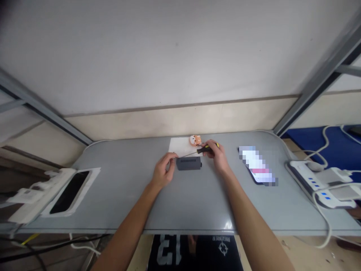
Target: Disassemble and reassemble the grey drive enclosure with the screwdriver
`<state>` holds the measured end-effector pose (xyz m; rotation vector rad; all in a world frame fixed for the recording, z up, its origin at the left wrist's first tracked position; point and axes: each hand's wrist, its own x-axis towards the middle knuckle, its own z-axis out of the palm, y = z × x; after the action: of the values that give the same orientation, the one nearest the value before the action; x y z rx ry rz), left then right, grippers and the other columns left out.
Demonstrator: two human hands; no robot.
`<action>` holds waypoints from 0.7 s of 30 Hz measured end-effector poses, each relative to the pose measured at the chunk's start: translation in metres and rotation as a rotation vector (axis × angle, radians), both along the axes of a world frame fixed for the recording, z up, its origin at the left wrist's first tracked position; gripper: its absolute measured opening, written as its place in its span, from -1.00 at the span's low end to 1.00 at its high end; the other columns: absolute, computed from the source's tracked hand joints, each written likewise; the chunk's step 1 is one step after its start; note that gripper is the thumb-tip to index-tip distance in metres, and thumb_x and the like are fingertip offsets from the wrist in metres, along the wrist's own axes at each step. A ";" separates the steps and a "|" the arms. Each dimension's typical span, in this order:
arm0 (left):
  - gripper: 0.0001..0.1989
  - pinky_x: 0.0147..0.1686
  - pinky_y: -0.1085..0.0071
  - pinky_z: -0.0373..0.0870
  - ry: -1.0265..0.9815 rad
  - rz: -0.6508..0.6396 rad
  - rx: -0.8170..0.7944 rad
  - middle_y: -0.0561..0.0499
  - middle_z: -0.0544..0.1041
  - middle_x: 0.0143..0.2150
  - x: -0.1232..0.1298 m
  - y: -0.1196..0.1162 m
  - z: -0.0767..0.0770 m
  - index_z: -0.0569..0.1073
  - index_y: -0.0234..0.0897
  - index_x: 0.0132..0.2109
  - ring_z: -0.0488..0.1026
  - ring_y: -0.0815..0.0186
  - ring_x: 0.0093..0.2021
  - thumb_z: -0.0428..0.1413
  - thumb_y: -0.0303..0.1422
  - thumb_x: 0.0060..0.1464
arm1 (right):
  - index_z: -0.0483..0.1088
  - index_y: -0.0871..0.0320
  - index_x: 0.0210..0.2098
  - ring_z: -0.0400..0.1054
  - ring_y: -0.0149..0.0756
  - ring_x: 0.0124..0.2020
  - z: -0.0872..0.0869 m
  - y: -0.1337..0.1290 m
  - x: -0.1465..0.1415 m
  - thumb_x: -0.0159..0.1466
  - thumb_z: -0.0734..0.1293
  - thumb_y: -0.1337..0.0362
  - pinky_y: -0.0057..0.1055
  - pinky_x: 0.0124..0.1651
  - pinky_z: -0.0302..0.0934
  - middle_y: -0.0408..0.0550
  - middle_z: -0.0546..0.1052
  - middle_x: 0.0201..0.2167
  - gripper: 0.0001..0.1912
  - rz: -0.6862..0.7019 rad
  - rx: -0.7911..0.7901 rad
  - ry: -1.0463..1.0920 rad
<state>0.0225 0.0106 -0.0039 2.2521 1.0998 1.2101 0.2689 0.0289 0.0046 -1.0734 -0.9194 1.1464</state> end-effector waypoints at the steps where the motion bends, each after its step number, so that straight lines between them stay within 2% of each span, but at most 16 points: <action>1: -0.78 -0.05 0.30 0.40 0.007 -0.003 0.007 -0.08 0.56 -0.11 0.000 0.000 0.000 0.45 -0.20 -0.03 0.50 0.24 -0.11 -0.07 -0.43 0.34 | 0.51 0.10 -0.43 0.19 -0.42 -0.58 -0.001 0.000 0.000 0.20 0.39 -0.03 -0.42 -0.54 -0.10 -0.12 0.43 -0.57 -0.68 0.001 0.003 -0.005; 8: -0.77 -0.06 0.28 0.41 0.069 -0.008 0.043 -0.07 0.57 -0.16 -0.001 0.000 0.002 0.47 -0.19 -0.07 0.50 0.23 -0.13 -0.08 -0.45 0.33 | 0.50 0.10 -0.44 0.17 -0.42 -0.60 -0.006 0.004 0.002 0.19 0.39 -0.06 -0.42 -0.55 -0.12 -0.12 0.42 -0.58 -0.65 0.006 -0.005 0.013; 12: -0.76 -0.06 0.26 0.41 0.138 -0.024 0.033 -0.08 0.59 -0.12 -0.002 0.001 0.003 0.46 -0.20 -0.03 0.50 0.21 -0.12 -0.09 -0.45 0.33 | 0.50 0.10 -0.40 0.07 -0.43 -0.63 -0.007 0.005 -0.004 0.21 0.37 -0.11 -0.41 -0.57 -0.17 -0.15 0.40 -0.62 -0.61 -0.032 -0.013 0.023; 14: -0.74 -0.06 0.27 0.40 0.148 -0.045 0.028 -0.09 0.57 -0.12 -0.002 0.001 0.003 0.46 -0.21 -0.02 0.50 0.21 -0.12 -0.12 -0.44 0.35 | 0.52 0.09 -0.32 0.11 -0.43 -0.60 -0.009 0.003 -0.010 0.23 0.37 -0.15 -0.43 -0.55 -0.09 -0.13 0.50 -0.53 -0.59 0.024 -0.005 -0.042; 17: -0.69 -0.02 0.28 0.40 0.095 -0.050 0.022 -0.12 0.55 -0.05 -0.005 0.002 0.002 0.45 -0.21 0.02 0.50 0.22 -0.06 -0.17 -0.42 0.40 | 0.53 0.09 -0.19 0.32 -0.36 -0.44 -0.011 0.000 -0.018 0.27 0.35 -0.20 -0.43 -0.42 0.13 -0.03 0.62 -0.29 -0.53 0.154 -0.015 -0.164; 21: -0.65 0.04 0.27 0.40 -0.059 0.114 0.012 -0.16 0.50 0.08 -0.013 0.007 -0.002 0.33 -0.19 0.21 0.48 0.23 0.01 -0.22 -0.32 0.46 | 0.52 0.08 -0.15 0.45 -0.23 -0.21 -0.015 -0.002 -0.023 0.28 0.34 -0.23 -0.39 -0.22 0.28 0.00 0.63 -0.16 -0.50 0.212 -0.025 -0.277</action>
<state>0.0094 0.0175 -0.0058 2.1740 1.2154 1.3217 0.2461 0.0266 -0.0108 -1.1954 -1.2626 1.2020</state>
